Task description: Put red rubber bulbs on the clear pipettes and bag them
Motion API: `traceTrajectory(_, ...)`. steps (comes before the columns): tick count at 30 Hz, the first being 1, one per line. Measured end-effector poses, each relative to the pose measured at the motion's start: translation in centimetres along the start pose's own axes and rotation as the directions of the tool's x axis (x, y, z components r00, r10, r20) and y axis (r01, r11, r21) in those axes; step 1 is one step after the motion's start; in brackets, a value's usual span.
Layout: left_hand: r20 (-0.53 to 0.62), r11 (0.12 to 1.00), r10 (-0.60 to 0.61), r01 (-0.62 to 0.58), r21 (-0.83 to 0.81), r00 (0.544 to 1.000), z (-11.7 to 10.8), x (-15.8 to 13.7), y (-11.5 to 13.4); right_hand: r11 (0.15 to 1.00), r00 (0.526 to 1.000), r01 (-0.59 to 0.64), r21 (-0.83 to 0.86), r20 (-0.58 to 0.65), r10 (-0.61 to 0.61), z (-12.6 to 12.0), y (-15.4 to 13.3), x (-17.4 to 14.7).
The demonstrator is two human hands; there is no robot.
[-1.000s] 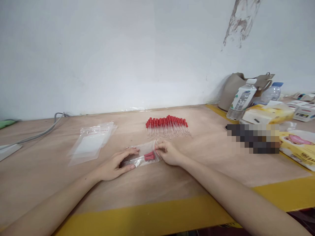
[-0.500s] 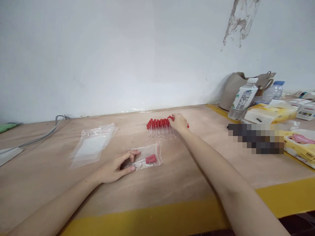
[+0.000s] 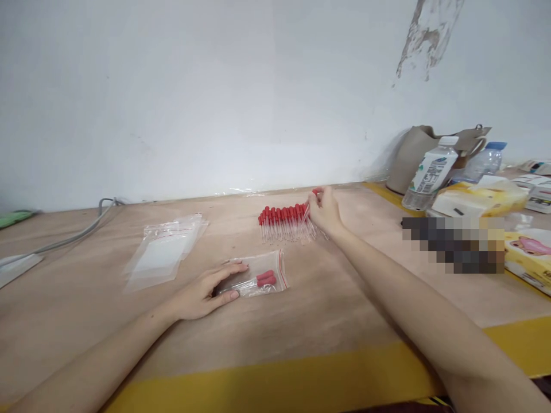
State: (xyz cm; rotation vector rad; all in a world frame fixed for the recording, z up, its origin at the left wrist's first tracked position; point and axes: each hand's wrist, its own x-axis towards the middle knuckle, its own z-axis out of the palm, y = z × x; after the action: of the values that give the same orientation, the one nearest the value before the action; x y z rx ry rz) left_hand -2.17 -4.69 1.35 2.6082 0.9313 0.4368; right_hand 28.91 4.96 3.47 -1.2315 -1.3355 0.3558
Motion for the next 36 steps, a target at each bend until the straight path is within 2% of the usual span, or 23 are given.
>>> traceTrajectory(4,-0.004,1.0,-0.004,0.004,0.0,1.0,0.0,0.0,0.0,0.934,0.977,-0.207,0.292,0.111,0.182,-1.3,-0.5,-4.8)
traceTrajectory(8,-0.025,1.0,0.012,-0.012,-0.007,1.0,-0.1,0.1,0.0,0.834,0.923,-0.381,0.4,0.224,0.314,-0.9,-0.3,-8.1)
traceTrajectory(12,-0.03,1.0,0.018,-0.018,0.006,0.999,-0.1,0.1,0.1,0.769,0.887,-0.45,0.454,0.323,0.329,0.1,-0.3,-9.2)
traceTrajectory(16,-0.016,1.0,-0.001,0.001,0.026,1.0,-0.1,0.0,0.0,0.741,0.862,-0.482,0.467,0.405,0.306,0.3,-0.4,-9.8)
traceTrajectory(21,-0.021,1.0,0.004,-0.004,0.021,1.0,0.0,0.0,-0.1,0.717,0.838,-0.52,0.465,0.44,0.323,-0.4,-0.5,-10.3)
traceTrajectory(25,-0.024,1.0,0.001,-0.001,0.013,1.0,0.0,0.0,-0.1,0.693,0.794,-0.584,0.423,0.476,0.379,-0.7,-0.7,-10.1)
traceTrajectory(28,-0.023,1.0,-0.004,0.004,0.018,1.0,0.1,0.0,-0.1,0.825,0.759,-0.519,0.223,0.564,0.325,-1.0,-0.5,-9.8)
traceTrajectory(31,-0.022,1.0,-0.004,0.004,0.027,1.0,0.1,0.1,-0.1,0.948,0.752,-0.316,0.026,0.616,0.234,-1.1,-0.4,-9.7)
traceTrajectory(33,-0.028,1.0,0.008,-0.007,0.026,1.0,0.2,0.4,0.0,0.976,0.757,-0.216,-0.027,0.627,0.185,-0.8,-0.4,-9.8)
traceTrajectory(36,-0.038,0.999,0.03,-0.029,0.02,0.999,0.2,0.7,0.2,0.992,0.759,-0.126,-0.007,0.643,0.101,-0.1,-0.7,-10.0)
